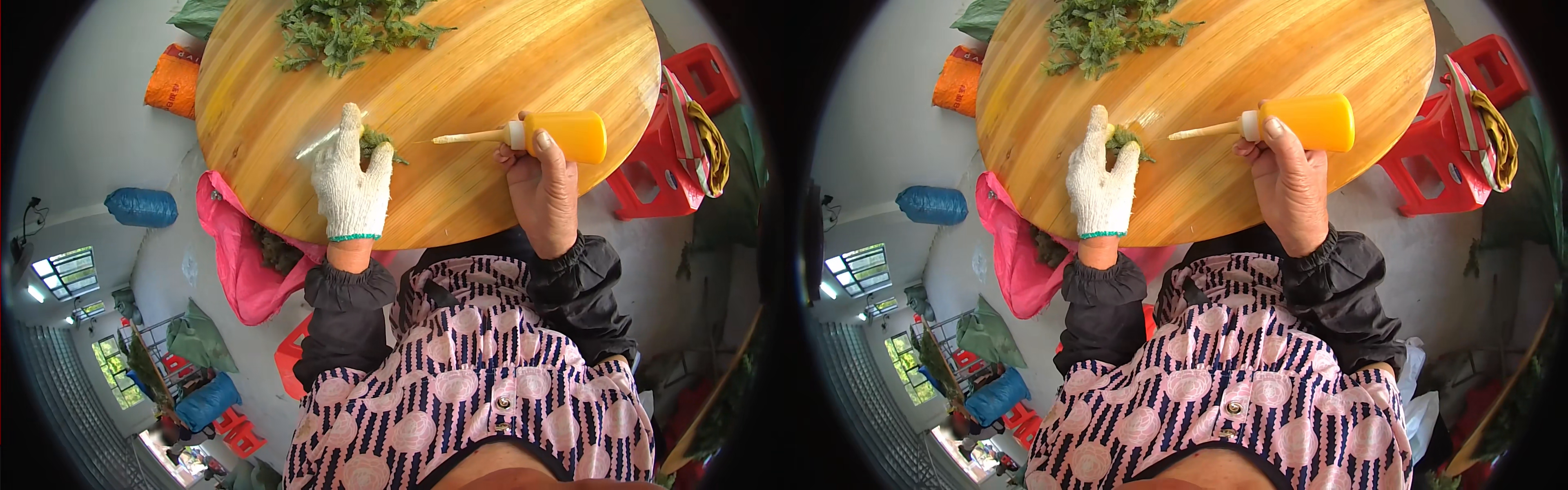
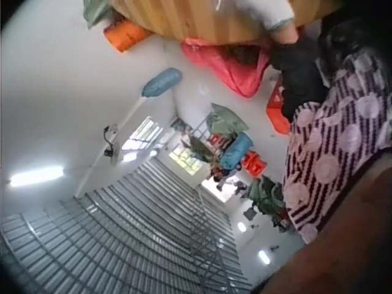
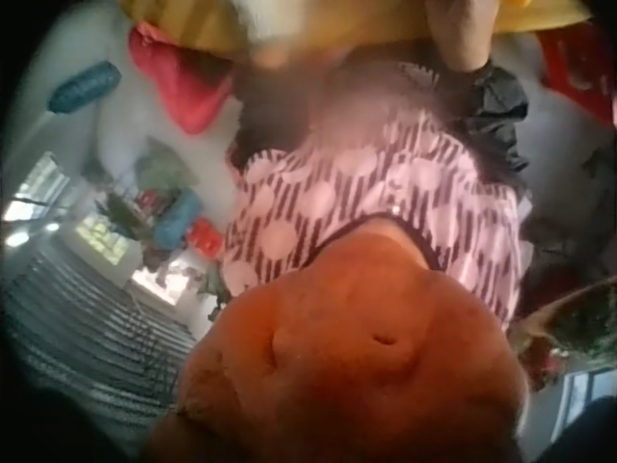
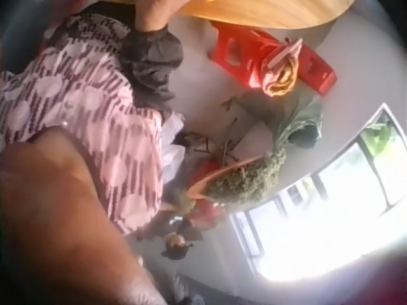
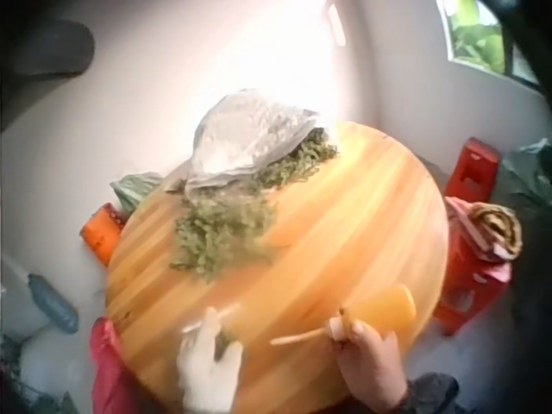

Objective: Apply glue from a yellow squeeze bottle onto small green leaves placed on a circular wooden board.

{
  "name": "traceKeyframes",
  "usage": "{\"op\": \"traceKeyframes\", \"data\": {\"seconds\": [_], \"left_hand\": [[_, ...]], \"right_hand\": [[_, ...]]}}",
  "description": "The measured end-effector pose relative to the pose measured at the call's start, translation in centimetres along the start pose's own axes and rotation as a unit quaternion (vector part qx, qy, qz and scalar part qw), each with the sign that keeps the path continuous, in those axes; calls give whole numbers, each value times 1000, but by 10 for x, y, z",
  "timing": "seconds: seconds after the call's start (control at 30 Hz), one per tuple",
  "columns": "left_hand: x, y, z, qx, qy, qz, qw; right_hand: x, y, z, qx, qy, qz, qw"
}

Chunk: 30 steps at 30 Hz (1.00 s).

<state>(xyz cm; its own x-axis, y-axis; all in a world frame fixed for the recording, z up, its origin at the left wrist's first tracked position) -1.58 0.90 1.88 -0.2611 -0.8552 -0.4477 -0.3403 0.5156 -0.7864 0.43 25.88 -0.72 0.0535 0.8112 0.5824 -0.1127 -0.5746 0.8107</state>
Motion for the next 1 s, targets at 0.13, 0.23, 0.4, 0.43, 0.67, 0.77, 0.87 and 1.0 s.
{"op": "traceKeyframes", "data": {"seconds": [0.13,0.23,0.4,0.43,0.67,0.77,0.87,1.0], "left_hand": [[1,2,2,-15,31,18,999],[-7,-2,1,1,50,-73,996],[-10,3,4,9,22,-107,994],[-12,3,3,9,12,-105,994],[-17,5,3,59,-35,-64,996],[-17,8,4,76,-47,-91,992],[-19,7,4,61,-32,-109,992],[-24,6,3,59,-38,-110,991]], "right_hand": [[-2,4,3,6,-15,73,997],[-2,24,2,29,-48,80,995],[-7,55,5,29,-60,200,978],[-8,59,4,61,-81,261,960],[-13,72,-4,194,-250,490,812],[-18,70,-6,178,-209,476,835],[-20,71,-7,150,-168,458,860],[-19,71,-7,161,-172,467,853]]}}
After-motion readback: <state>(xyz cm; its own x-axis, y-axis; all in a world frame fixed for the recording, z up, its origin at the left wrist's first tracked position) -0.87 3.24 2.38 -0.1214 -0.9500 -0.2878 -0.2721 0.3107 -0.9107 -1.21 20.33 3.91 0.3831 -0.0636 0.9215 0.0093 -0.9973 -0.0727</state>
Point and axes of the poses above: each hand's wrist, its own z-axis away from the middle knuckle, its own y-axis out of the palm, x = y × z, the point moved 4 cm from there along -z, towards the middle knuckle, and after that the axes turned 2 degrees about y, right-handed, at the moved point
